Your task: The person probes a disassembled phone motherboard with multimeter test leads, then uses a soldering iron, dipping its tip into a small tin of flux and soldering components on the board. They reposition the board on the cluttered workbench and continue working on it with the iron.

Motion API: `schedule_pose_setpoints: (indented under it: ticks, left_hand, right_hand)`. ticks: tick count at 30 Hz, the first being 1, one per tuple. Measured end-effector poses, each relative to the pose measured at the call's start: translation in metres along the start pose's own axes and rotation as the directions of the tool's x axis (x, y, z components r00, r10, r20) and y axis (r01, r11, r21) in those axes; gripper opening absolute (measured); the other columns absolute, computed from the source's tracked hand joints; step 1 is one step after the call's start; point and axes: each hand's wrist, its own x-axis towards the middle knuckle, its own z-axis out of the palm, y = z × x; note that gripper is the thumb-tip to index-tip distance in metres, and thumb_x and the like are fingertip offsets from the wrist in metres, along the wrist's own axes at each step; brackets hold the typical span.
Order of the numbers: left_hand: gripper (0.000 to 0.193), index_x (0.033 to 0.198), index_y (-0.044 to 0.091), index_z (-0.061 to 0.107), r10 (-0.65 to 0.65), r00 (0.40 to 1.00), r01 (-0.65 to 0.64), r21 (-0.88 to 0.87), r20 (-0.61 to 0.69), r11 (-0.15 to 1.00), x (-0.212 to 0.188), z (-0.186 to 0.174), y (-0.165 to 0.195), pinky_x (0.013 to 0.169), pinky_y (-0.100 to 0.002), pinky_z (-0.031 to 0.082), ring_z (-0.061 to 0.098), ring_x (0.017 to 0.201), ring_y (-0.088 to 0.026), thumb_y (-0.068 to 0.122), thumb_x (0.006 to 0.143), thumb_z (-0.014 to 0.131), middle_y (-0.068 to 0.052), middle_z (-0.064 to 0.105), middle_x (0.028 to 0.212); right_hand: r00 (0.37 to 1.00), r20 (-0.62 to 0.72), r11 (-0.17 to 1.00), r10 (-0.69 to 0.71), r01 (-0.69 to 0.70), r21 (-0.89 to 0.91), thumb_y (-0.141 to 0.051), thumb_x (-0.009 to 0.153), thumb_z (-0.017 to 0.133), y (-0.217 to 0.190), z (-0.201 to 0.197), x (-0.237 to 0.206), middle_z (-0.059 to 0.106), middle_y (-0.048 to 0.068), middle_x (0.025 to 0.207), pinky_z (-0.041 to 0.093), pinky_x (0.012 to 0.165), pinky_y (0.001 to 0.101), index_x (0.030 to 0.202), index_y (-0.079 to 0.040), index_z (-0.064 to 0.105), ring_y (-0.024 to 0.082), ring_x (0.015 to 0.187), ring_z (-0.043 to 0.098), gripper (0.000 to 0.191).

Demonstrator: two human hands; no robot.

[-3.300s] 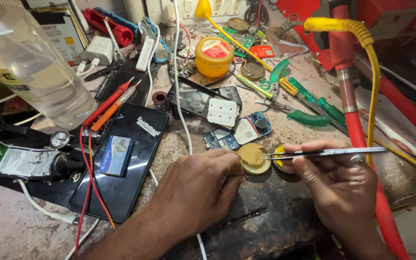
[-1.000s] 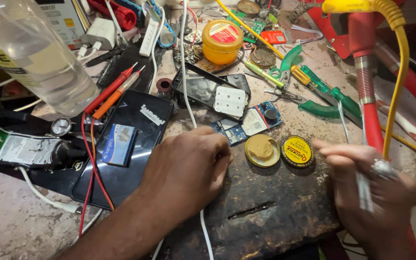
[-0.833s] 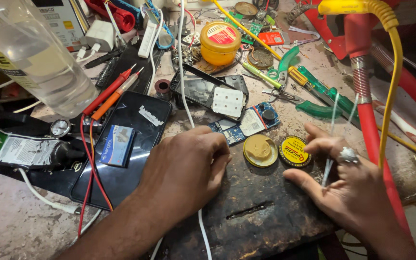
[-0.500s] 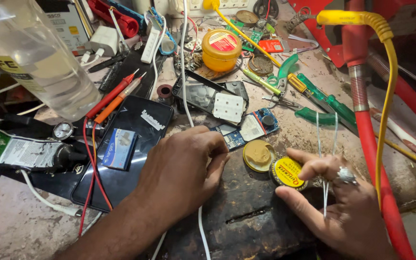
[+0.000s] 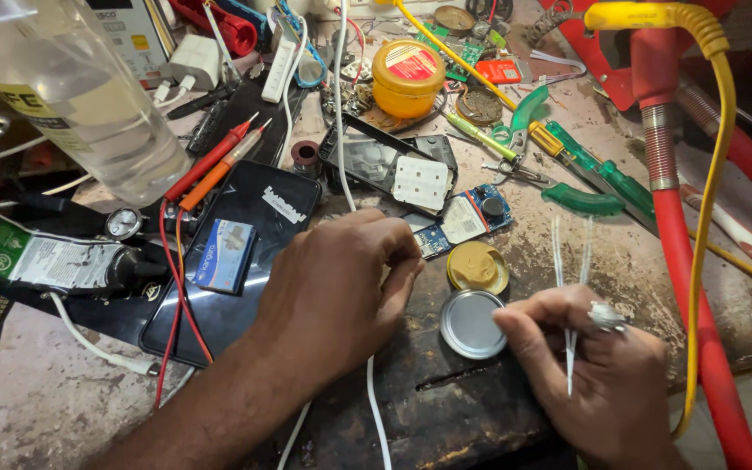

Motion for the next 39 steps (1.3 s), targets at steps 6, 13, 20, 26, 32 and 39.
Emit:
schedule_pose_setpoints:
  ticks: [6, 13, 20, 26, 32, 39]
  left_hand:
    - [0.008, 0.083, 0.012, 0.074, 0.052, 0.994, -0.038, -0.143, 0.098, 0.989, -0.001, -0.001, 0.0, 0.069, -0.042, 0.056, 0.073, 0.076, -0.028, 0.019, 0.083, 0.074, -0.007, 0.072, 0.083]
    - [0.007, 0.083, 0.012, 0.074, 0.148, 0.965, -0.132, -0.083, 0.216, 0.988, -0.009, 0.013, 0.011, 0.068, -0.045, 0.055, 0.071, 0.077, -0.031, 0.019, 0.081, 0.073, -0.006, 0.071, 0.086]
    - [0.012, 0.077, 0.009, 0.069, 0.135, 0.959, -0.136, -0.015, 0.25, 0.991, -0.015, 0.021, 0.019, 0.065, -0.048, 0.054, 0.07, 0.075, -0.032, 0.018, 0.085, 0.069, -0.007, 0.068, 0.086]
    - [0.012, 0.076, 0.007, 0.065, 0.118, 0.975, -0.124, 0.02, 0.19, 0.992, -0.021, 0.028, 0.024, 0.06, -0.05, 0.054, 0.07, 0.074, -0.034, 0.015, 0.085, 0.067, -0.011, 0.066, 0.088]
    - [0.011, 0.077, 0.006, 0.064, 0.079, 0.983, -0.087, 0.043, 0.168, 0.995, -0.023, 0.032, 0.026, 0.063, -0.049, 0.055, 0.071, 0.076, -0.035, 0.013, 0.084, 0.068, -0.012, 0.065, 0.086]
    - [0.009, 0.082, 0.009, 0.068, -0.025, 0.989, 0.029, -0.023, 0.148, 0.999, -0.019, 0.023, 0.026, 0.069, -0.049, 0.055, 0.071, 0.075, -0.035, 0.017, 0.086, 0.068, -0.01, 0.071, 0.087]
  right_hand:
    - [0.989, -0.091, 0.982, -0.119, 0.131, 0.137, -0.04, 0.104, 0.052, 0.011, -0.012, -0.019, 0.076, 0.008, 0.1, 0.057, 0.083, 0.0252, 0.121, -0.002, 0.063, 0.011, 0.086, 0.071, 0.043]
    - [0.999, 0.034, 0.943, -0.003, -0.009, 0.333, -0.042, 0.104, 0.049, 0.037, -0.032, -0.046, 0.075, 0.015, 0.112, 0.058, 0.091, 0.0296, 0.138, 0.0, 0.06, 0.02, 0.101, 0.075, 0.056]
    - [0.994, -0.005, 0.951, -0.111, 0.108, 0.289, -0.003, 0.088, 0.075, 0.044, -0.028, -0.048, 0.08, 0.013, 0.104, 0.062, 0.09, 0.0294, 0.111, -0.003, 0.072, 0.019, 0.099, 0.079, 0.024]
    - [0.999, -0.006, 0.951, -0.041, 0.041, 0.306, 0.002, 0.08, 0.078, 0.029, -0.02, -0.049, 0.08, 0.014, 0.101, 0.062, 0.09, 0.0299, 0.109, -0.002, 0.072, 0.018, 0.097, 0.079, 0.03]
    - [0.994, 0.042, 0.96, -0.098, 0.084, 0.267, 0.0, 0.08, 0.079, 0.025, -0.019, -0.047, 0.08, 0.013, 0.103, 0.062, 0.09, 0.0302, 0.109, -0.003, 0.074, 0.018, 0.099, 0.08, 0.03]
    - [0.984, -0.034, 0.948, -0.172, 0.175, 0.265, -0.008, 0.088, 0.072, 0.014, -0.013, -0.03, 0.079, 0.012, 0.107, 0.063, 0.097, 0.0335, 0.106, -0.007, 0.073, 0.02, 0.104, 0.08, 0.018]
